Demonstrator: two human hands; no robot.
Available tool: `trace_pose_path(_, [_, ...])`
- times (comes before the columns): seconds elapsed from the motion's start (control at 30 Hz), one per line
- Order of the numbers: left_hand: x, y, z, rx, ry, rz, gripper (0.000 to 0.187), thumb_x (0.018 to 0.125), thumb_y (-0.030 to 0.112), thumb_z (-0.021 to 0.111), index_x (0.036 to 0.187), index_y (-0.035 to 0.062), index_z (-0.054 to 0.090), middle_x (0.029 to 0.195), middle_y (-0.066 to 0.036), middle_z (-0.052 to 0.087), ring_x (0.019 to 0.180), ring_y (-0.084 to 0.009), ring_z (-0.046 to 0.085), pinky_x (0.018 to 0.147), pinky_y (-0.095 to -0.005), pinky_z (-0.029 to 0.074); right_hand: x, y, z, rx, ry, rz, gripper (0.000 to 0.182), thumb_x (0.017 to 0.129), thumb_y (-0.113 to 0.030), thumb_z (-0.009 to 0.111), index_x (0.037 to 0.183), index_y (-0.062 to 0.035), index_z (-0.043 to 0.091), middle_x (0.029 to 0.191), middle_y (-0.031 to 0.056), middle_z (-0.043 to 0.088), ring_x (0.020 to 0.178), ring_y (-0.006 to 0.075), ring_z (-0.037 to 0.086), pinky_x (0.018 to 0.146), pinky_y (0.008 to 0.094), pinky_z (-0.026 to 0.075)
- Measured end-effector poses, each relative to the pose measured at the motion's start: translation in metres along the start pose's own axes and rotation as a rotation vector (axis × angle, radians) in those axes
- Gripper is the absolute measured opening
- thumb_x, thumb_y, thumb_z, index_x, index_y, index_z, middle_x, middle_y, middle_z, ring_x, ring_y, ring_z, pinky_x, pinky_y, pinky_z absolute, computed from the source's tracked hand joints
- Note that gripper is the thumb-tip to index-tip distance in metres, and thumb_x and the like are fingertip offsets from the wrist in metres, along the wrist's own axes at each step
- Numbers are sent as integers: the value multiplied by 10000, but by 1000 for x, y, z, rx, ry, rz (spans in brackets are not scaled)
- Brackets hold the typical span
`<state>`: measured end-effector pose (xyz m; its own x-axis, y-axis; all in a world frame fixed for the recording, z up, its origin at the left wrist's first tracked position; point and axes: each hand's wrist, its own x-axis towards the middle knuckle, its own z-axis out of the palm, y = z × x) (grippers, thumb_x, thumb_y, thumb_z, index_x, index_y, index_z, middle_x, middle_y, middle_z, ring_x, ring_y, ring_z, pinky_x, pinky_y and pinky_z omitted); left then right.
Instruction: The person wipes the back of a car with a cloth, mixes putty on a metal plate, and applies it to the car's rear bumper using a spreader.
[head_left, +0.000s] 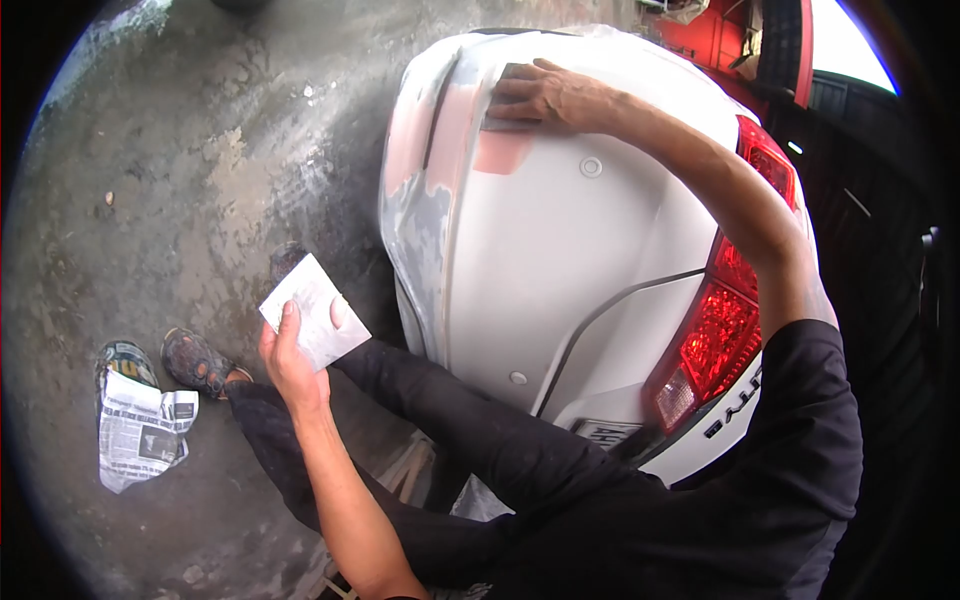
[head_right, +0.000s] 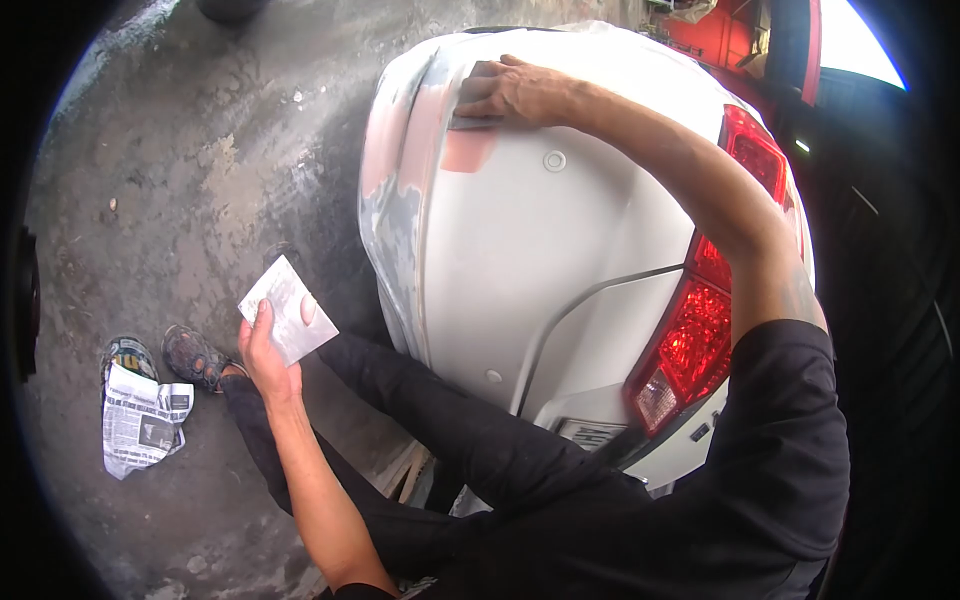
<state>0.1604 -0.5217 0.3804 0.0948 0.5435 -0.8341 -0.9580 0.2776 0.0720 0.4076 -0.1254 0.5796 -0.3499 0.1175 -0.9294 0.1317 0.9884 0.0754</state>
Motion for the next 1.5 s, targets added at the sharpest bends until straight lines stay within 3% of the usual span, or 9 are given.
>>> trace_pose_path(0.1, [1, 1, 1, 10, -2, -5, 331, 1061, 158, 613, 1304, -66, 631, 1243, -154, 712, 1132, -244, 708, 1001, -382, 542, -6, -2, -13, 108, -8, 24, 486, 975, -23, 549, 1384, -230, 709, 1410, 50, 633, 1405, 216, 510, 1179, 393, 425])
trace_pose_path(0.33, [3, -3, -3, 10, -5, 4, 331, 1060, 155, 615, 1303, -69, 633, 1240, -152, 712, 1132, -243, 707, 1007, -382, 534, -32, 7, -52, 135, -80, 67, 481, 952, 7, 549, 1297, -243, 773, 1315, 39, 692, 1312, 221, 577, 1156, 376, 440])
trace_pose_path(0.43, [2, -2, 0, -4, -10, 11, 331, 1062, 157, 615, 1301, -71, 633, 1242, -153, 712, 1133, -244, 706, 1007, -384, 534, -26, 0, -82, 87, -347, 119, 479, 951, -3, 542, 1302, -236, 769, 1315, 26, 688, 1284, 217, 589, 1156, 364, 441])
trace_pose_path(0.6, [1, -1, -1, -15, -2, 17, 334, 1063, 158, 614, 1304, -73, 629, 1246, -159, 710, 1139, -249, 706, 1010, -386, 534, -20, -19, -33, -34, -23, -76, 601, 948, -56, 592, 1491, -313, 604, 1513, 10, 558, 1431, 243, 475, 1191, 491, 407])
trace_pose_path(0.67, [1, 0, -2, -15, 10, 15, 335, 1063, 157, 614, 1306, -74, 628, 1248, -160, 710, 1141, -250, 706, 1011, -387, 535, -11, -30, -17, -46, -63, -70, 653, 985, -83, 609, 1559, -374, 501, 1602, -8, 472, 1513, 256, 380, 1237, 543, 359])
trace_pose_path(0.87, [2, -1, -3, -14, -5, 13, 332, 1063, 153, 612, 1309, -71, 627, 1253, -162, 709, 1147, -255, 705, 1013, -393, 538, 1, -48, -14, -74, -146, 2, 592, 1034, -133, 602, 1549, -404, 498, 1646, -7, 420, 1555, 247, 324, 1308, 531, 279])
trace_pose_path(1.07, [4, -4, -5, -13, -10, 13, 333, 1061, 155, 615, 1309, -68, 629, 1253, -157, 714, 1144, -249, 706, 1012, -393, 539, 0, -48, -14, -97, -136, -11, 607, 1003, -98, 638, 1525, -391, 536, 1641, 11, 430, 1540, 245, 346, 1277, 519, 330])
trace_pose_path(1.37, [3, -2, -7, -4, -10, 0, 350, 1059, 168, 625, 1332, -51, 622, 1272, -136, 705, 1170, -227, 686, 1037, -377, 511, -35, -33, -40, -79, -114, -21, 481, 1000, -92, 624, 1397, -358, 680, 1486, -38, 590, 1412, 181, 495, 1189, 375, 428])
trace_pose_path(1.5, [3, 0, -5, -7, -15, 9, 350, 1061, 169, 623, 1331, -53, 622, 1263, -133, 706, 1167, -227, 685, 1038, -380, 508, -33, -25, -86, -38, -345, 33, 486, 963, -46, 648, 1354, -328, 711, 1404, -42, 641, 1320, 167, 545, 1147, 364, 436])
